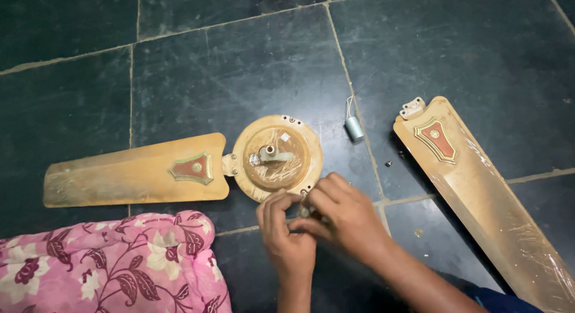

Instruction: The person sits on the floor and uses a screwdriver to tighten screws on the central hub of a ceiling fan. They manipulate the fan blades and the hub, securing the components together.

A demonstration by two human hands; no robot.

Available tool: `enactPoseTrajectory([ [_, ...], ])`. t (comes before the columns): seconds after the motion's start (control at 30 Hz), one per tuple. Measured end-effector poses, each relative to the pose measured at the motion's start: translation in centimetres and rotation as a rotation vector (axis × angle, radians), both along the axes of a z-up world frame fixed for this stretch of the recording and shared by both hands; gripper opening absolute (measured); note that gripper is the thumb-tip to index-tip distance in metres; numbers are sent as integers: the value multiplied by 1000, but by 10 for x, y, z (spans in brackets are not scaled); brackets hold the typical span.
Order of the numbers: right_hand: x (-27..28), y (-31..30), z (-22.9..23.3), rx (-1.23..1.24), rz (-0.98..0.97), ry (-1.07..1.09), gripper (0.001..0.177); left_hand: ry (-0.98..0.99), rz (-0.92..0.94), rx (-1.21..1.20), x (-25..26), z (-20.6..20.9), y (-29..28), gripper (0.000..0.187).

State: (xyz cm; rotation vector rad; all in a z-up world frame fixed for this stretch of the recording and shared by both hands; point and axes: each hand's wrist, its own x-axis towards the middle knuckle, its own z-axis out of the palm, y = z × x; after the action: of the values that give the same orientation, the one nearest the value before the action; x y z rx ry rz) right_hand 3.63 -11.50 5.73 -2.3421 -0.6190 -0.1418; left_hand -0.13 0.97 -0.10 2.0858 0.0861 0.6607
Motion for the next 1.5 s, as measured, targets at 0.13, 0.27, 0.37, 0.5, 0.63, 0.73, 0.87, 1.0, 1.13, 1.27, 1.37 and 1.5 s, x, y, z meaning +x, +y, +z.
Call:
enactPoseTrajectory([
  [0.13, 3, -5, 14, 101, 103, -62, 52, -4, 18, -158, -2, -4, -1, 46],
  [0.27, 6, -14, 15, 49, 211, -44, 43, 53, -59, -451, -1, 3, 0, 73],
  [0.37, 8, -15, 4, 112, 179, -49, 38, 73, -113, -383, 0, 11, -1, 84],
  [0.5, 7, -10, -5, 58, -7, -8, 28, 15, -112, -167, 1, 9, -2, 81],
  [0.63, 7, -5, 0, 65, 12, 48, 40, 61, 17, -120, 1, -4, -1, 44],
  [0.73, 6, -8, 5, 130, 138, -14, 47, 66, 76, -196, 2, -10, 3, 36],
  [0.87, 6, -11, 3, 95, 180, 19, 43, 89, 21, -187, 3, -5, 6, 34],
  [1.0, 3, -8, -1, 94, 11, 11, 30, 12, -95, -15, 4, 5, 2, 51],
  [1.13, 0, -2, 1, 66, -3, 29, 25, 44, -5, -98, 3, 6, -1, 43],
  [1.27, -1, 0, 8, 92, 46, -17, 45, 56, 64, -137, 2, -1, 1, 32],
  [1.37, -1, -1, 9, 134, 150, -107, 39, 48, -2, -163, 1, -1, 3, 32],
  [1.5, 3, -3, 4, 113, 72, -110, 29, 121, -89, -185, 3, 5, 4, 43],
])
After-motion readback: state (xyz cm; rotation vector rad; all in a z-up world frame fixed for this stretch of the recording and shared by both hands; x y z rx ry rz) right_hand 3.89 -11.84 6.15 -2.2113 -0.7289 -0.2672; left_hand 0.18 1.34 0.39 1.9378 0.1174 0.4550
